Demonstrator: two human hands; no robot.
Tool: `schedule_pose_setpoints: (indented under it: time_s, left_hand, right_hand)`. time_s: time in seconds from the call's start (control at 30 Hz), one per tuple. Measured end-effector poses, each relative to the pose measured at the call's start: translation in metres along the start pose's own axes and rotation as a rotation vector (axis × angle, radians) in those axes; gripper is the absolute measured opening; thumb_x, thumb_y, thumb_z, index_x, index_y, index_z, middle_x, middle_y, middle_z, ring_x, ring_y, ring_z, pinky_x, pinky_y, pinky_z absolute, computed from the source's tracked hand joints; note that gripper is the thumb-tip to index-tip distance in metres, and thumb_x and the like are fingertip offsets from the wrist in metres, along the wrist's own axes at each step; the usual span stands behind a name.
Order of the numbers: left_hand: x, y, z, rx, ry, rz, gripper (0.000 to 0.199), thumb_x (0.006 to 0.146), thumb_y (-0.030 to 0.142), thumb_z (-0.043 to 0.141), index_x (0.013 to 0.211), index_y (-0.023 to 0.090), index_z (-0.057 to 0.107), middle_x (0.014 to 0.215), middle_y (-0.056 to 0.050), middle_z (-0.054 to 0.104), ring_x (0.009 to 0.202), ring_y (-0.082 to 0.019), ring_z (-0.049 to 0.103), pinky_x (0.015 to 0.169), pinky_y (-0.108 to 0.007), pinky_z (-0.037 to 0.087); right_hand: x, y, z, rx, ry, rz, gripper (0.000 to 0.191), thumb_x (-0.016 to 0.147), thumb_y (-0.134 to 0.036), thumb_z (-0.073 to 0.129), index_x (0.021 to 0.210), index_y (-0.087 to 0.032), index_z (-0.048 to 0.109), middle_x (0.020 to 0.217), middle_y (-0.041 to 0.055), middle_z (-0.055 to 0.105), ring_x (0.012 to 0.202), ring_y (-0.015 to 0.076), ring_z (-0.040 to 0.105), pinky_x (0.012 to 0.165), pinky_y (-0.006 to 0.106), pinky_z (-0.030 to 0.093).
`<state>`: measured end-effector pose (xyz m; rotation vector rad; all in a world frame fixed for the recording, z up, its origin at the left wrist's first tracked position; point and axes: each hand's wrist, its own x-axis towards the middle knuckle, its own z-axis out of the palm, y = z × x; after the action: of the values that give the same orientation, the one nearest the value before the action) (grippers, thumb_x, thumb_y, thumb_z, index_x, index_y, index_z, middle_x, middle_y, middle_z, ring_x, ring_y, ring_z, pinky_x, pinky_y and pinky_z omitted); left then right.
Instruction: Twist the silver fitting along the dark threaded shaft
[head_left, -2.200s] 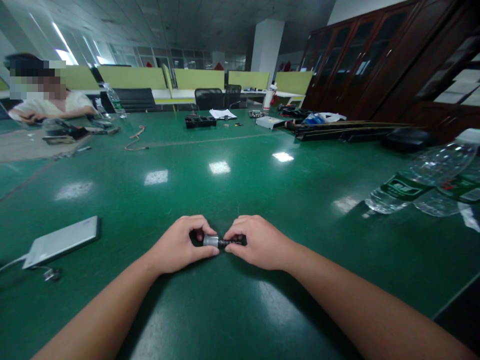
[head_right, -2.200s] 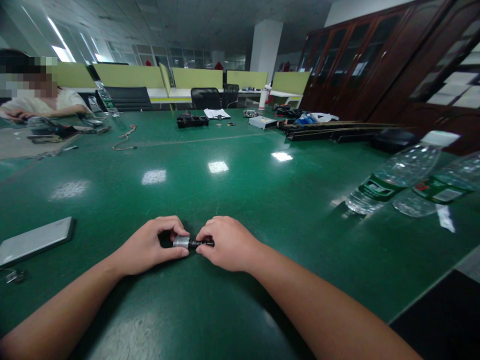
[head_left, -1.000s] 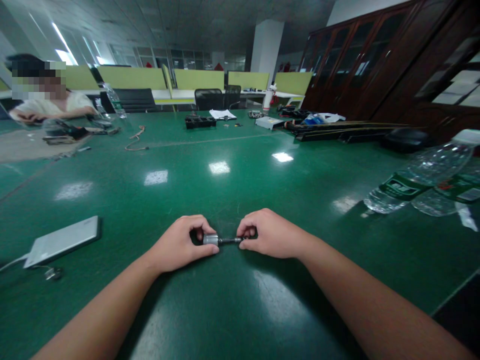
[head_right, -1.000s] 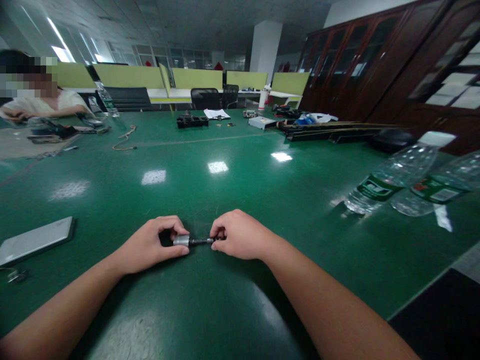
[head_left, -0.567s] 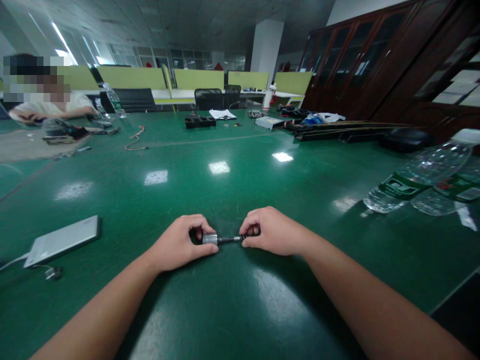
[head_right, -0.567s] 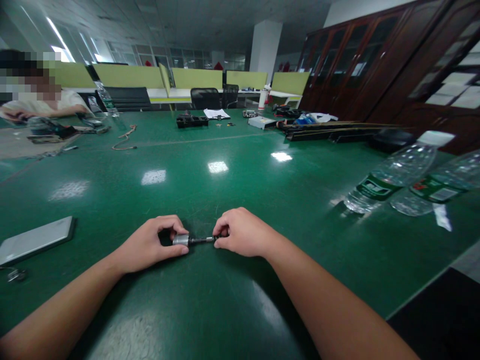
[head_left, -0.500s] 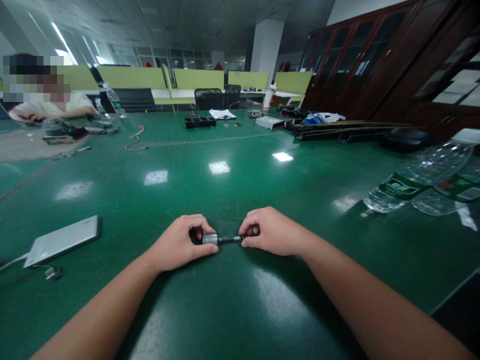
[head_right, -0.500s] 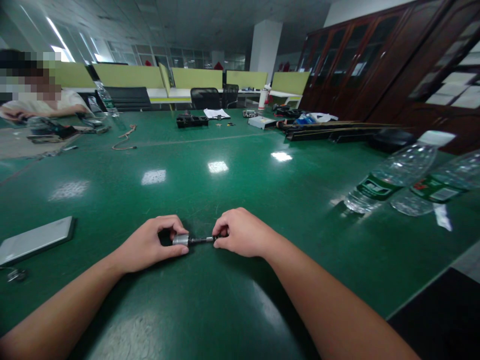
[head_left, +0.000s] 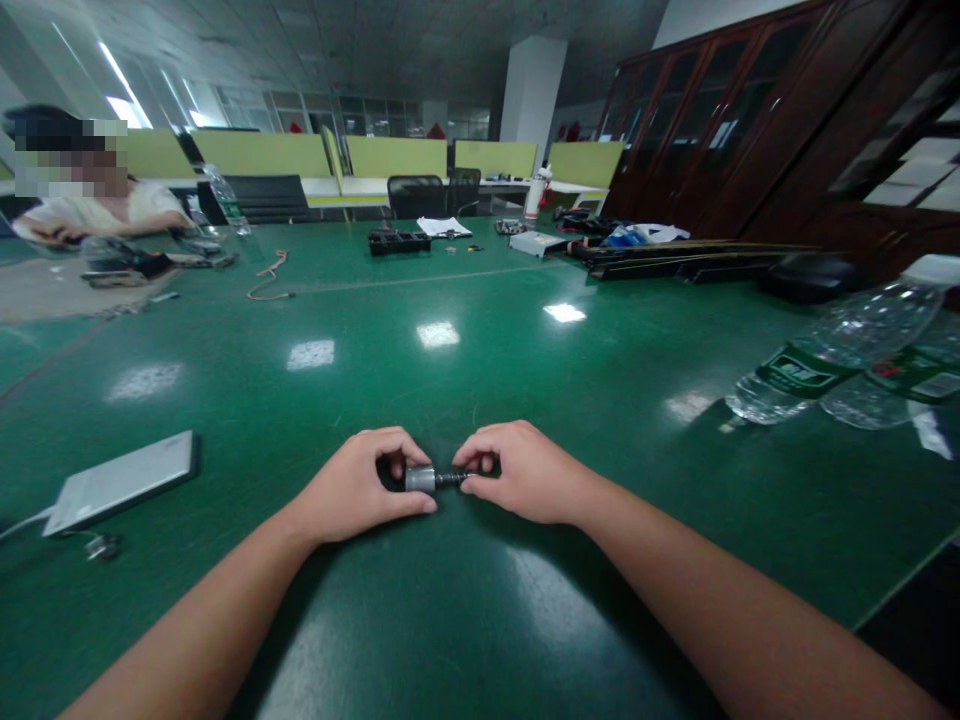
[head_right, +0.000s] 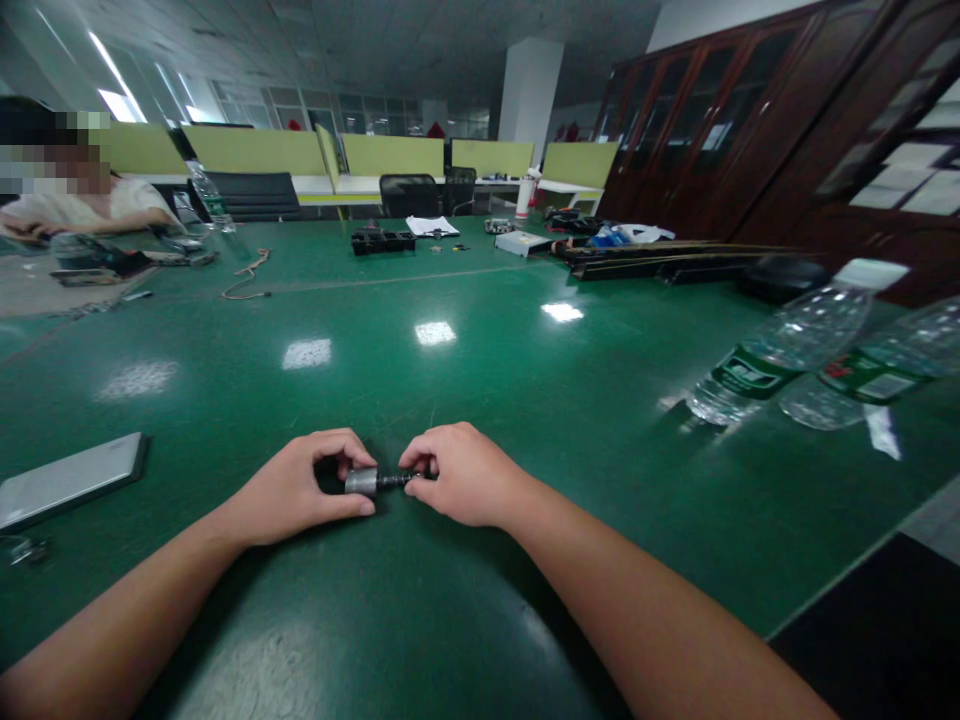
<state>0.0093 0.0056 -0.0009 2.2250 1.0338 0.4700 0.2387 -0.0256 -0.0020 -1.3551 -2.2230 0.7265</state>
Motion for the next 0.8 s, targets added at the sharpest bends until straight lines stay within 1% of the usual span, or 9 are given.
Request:
schedule_pose_setpoints:
  time_s: [0.1, 0.17, 0.27, 0.47, 0.8]
  left_hand:
    - [0.0, 0.001, 0.0, -0.018, 0.006, -0.012, 0.029, 0.077, 0.043, 0.073, 0.092, 0.018, 0.07, 0.081, -0.001, 0.066, 0.074, -0.017, 0.06, 0.07, -0.028, 0.045]
    - [0.001, 0.001, 0.001, -0.011, 0.005, -0.009, 0.026, 0.079, 0.042, 0.071, 0.091, 0.018, 0.07, 0.08, -0.001, 0.066, 0.074, -0.016, 0.06, 0.07, -0.028, 0.045]
    - [0.001, 0.0, 0.002, 0.017, -0.001, -0.004, 0.024, 0.075, 0.038, 0.075, 0.088, 0.018, 0.07, 0.078, 0.0, 0.065, 0.073, -0.016, 0.06, 0.069, -0.028, 0.044]
    - [0.001, -0.001, 0.002, 0.024, -0.008, 0.003, 0.025, 0.072, 0.034, 0.078, 0.089, 0.018, 0.07, 0.078, 0.0, 0.064, 0.072, -0.016, 0.06, 0.068, -0.027, 0.044]
    - [0.002, -0.002, 0.002, 0.024, -0.001, 0.038, 0.021, 0.075, 0.034, 0.076, 0.083, 0.017, 0.067, 0.077, 0.001, 0.063, 0.072, -0.015, 0.059, 0.067, -0.026, 0.043]
  right_hand:
    - [0.0, 0.001, 0.002, -0.007, -0.001, -0.002, 0.017, 0.076, -0.015, 0.07, 0.091, -0.018, 0.075, 0.076, 0.0, 0.069, 0.067, 0.0108, 0.058, 0.063, 0.022, 0.042]
    - [0.0, 0.0, 0.002, 0.0, 0.001, -0.005, 0.017, 0.076, -0.015, 0.069, 0.091, -0.018, 0.075, 0.076, 0.0001, 0.069, 0.067, 0.0108, 0.059, 0.063, 0.022, 0.042]
    - [0.002, -0.002, 0.003, 0.014, 0.007, -0.02, 0.017, 0.076, -0.014, 0.069, 0.092, -0.018, 0.075, 0.077, 0.0005, 0.069, 0.067, 0.0108, 0.059, 0.064, 0.022, 0.043]
    - [0.004, -0.006, 0.01, 0.012, 0.004, -0.081, 0.016, 0.078, -0.017, 0.071, 0.093, -0.018, 0.075, 0.081, 0.0018, 0.07, 0.073, 0.0124, 0.06, 0.068, 0.024, 0.043]
    - [0.006, -0.009, 0.015, -0.047, 0.034, -0.097, 0.013, 0.079, -0.019, 0.07, 0.091, -0.018, 0.076, 0.079, 0.0023, 0.068, 0.073, 0.0129, 0.059, 0.067, 0.024, 0.04]
